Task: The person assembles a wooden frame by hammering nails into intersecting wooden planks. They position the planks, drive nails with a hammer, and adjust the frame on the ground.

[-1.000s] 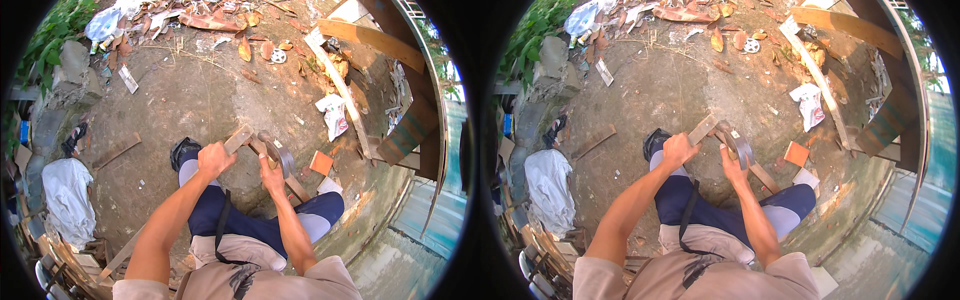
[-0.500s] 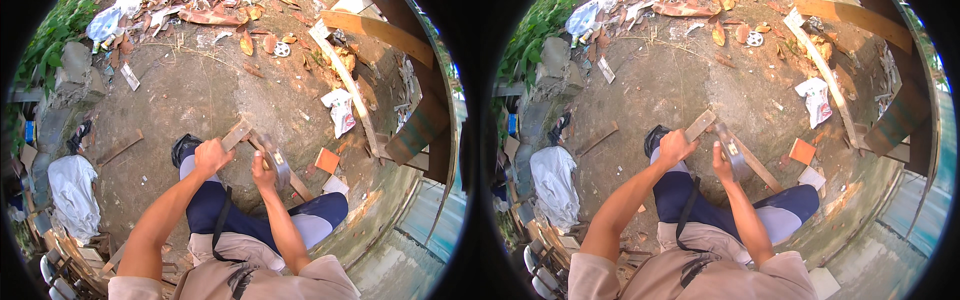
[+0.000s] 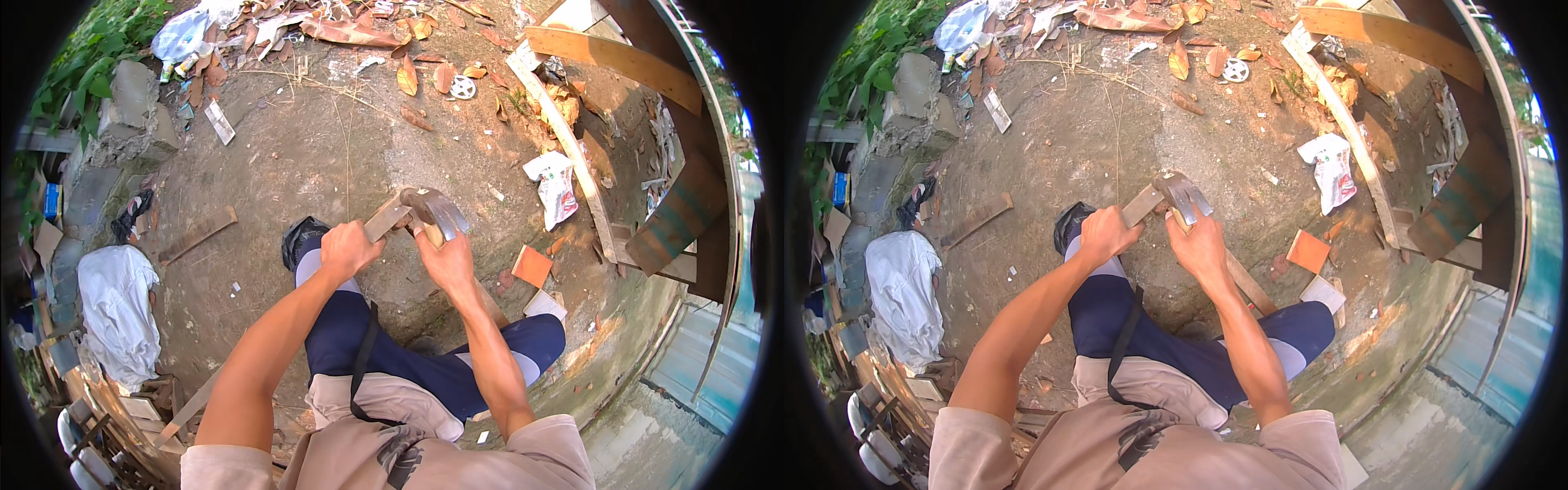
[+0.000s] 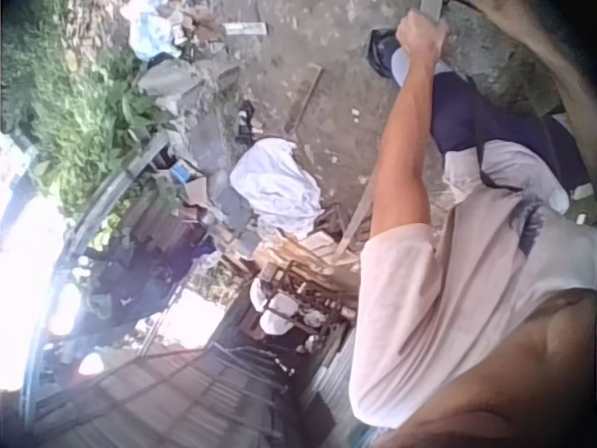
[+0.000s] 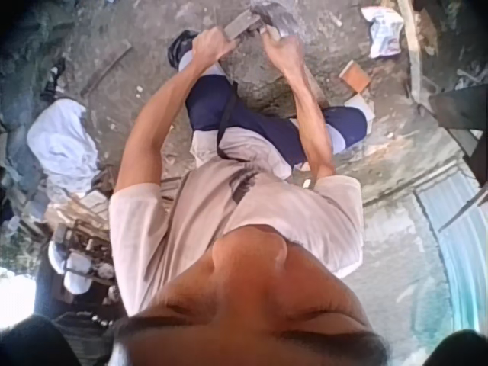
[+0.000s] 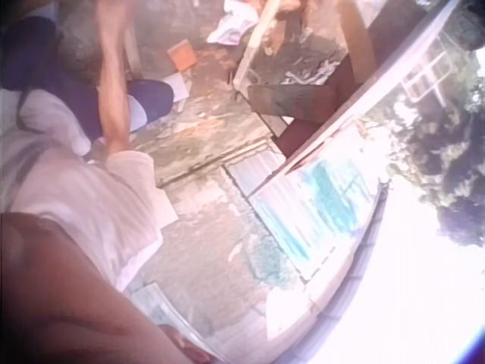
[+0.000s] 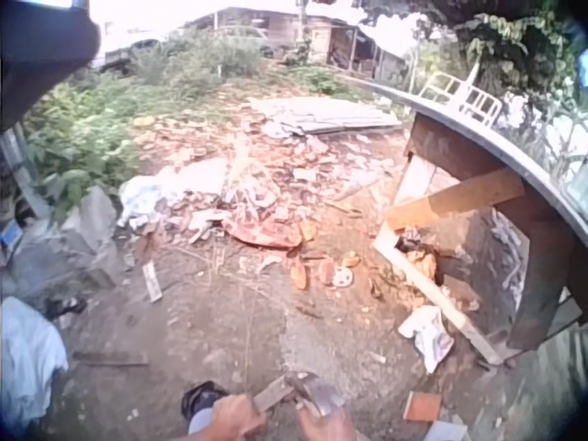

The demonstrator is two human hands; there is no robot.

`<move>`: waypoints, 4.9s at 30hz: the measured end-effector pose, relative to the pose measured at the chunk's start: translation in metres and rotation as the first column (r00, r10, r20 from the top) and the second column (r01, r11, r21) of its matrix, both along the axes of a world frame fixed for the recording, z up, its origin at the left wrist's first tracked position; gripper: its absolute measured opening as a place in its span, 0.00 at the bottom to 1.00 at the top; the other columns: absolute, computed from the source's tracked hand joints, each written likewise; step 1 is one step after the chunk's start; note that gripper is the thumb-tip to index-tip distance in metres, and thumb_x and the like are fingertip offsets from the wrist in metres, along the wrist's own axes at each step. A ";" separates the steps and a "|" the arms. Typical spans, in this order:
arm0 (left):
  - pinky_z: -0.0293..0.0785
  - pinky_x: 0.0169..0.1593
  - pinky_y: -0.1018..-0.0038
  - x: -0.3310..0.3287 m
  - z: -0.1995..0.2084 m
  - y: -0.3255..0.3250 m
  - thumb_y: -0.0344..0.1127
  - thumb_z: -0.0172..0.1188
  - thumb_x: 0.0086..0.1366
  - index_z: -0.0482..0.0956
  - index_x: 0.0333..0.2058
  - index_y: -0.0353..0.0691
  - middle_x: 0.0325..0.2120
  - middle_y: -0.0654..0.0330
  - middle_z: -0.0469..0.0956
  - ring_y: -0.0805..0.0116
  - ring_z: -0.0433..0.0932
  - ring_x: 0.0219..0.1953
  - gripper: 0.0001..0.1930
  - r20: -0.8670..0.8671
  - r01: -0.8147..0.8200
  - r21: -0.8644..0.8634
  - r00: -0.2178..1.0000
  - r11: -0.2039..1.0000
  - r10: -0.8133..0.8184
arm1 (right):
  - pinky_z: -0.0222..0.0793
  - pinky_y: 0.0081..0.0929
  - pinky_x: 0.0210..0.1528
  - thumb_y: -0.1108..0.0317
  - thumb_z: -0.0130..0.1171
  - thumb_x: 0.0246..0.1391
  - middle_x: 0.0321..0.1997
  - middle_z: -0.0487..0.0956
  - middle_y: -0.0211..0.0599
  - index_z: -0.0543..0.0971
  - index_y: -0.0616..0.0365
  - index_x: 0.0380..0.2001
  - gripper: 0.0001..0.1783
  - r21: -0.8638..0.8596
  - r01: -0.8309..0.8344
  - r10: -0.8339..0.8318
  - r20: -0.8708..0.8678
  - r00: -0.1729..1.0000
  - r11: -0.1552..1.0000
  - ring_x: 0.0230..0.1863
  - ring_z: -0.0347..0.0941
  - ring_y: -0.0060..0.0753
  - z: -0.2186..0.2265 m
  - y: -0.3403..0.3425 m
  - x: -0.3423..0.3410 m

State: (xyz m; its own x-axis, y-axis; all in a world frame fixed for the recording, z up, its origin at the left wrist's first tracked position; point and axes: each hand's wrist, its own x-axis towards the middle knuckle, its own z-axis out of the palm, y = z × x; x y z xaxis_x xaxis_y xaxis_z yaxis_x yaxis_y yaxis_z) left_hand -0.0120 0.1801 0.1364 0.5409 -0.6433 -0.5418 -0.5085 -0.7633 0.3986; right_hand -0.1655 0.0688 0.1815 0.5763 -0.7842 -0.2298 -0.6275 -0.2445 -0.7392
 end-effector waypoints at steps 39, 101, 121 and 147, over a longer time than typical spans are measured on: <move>0.81 0.45 0.58 0.004 -0.009 0.007 0.50 0.64 0.53 0.87 0.35 0.32 0.31 0.41 0.85 0.45 0.85 0.38 0.23 -0.071 -0.001 -0.083 0.997 0.997 -0.005 | 0.75 0.35 0.39 0.63 0.65 0.59 0.38 0.82 0.38 0.80 0.63 0.49 0.19 -0.304 0.013 0.007 0.062 0.998 0.953 0.35 0.77 0.31 0.006 0.007 0.002; 0.81 0.45 0.57 0.001 -0.017 0.011 0.47 0.64 0.52 0.85 0.33 0.31 0.30 0.41 0.84 0.42 0.85 0.36 0.22 -0.050 -0.001 -0.144 0.999 0.990 -0.006 | 0.63 0.26 0.19 0.64 0.59 0.63 0.18 0.72 0.31 0.75 0.57 0.32 0.09 0.213 0.344 -0.399 0.616 0.679 0.914 0.17 0.66 0.21 0.028 0.024 0.002; 0.80 0.45 0.56 0.004 -0.012 0.017 0.48 0.66 0.53 0.85 0.34 0.30 0.31 0.40 0.84 0.43 0.85 0.38 0.23 -0.056 -0.016 -0.096 0.998 0.995 0.011 | 0.74 0.36 0.39 0.52 0.64 0.56 0.29 0.82 0.42 0.78 0.64 0.41 0.23 0.100 0.120 -0.109 -0.105 0.988 0.988 0.31 0.79 0.39 0.045 0.007 0.023; 0.83 0.35 0.55 0.000 -0.018 0.012 0.44 0.71 0.51 0.77 0.52 0.31 0.36 0.42 0.82 0.44 0.85 0.35 0.33 -0.123 -0.030 -0.092 0.992 0.995 0.019 | 0.65 0.28 0.27 0.67 0.59 0.64 0.26 0.76 0.34 0.78 0.62 0.37 0.08 0.085 0.179 -0.165 -0.147 0.975 0.980 0.25 0.71 0.27 0.003 0.022 -0.007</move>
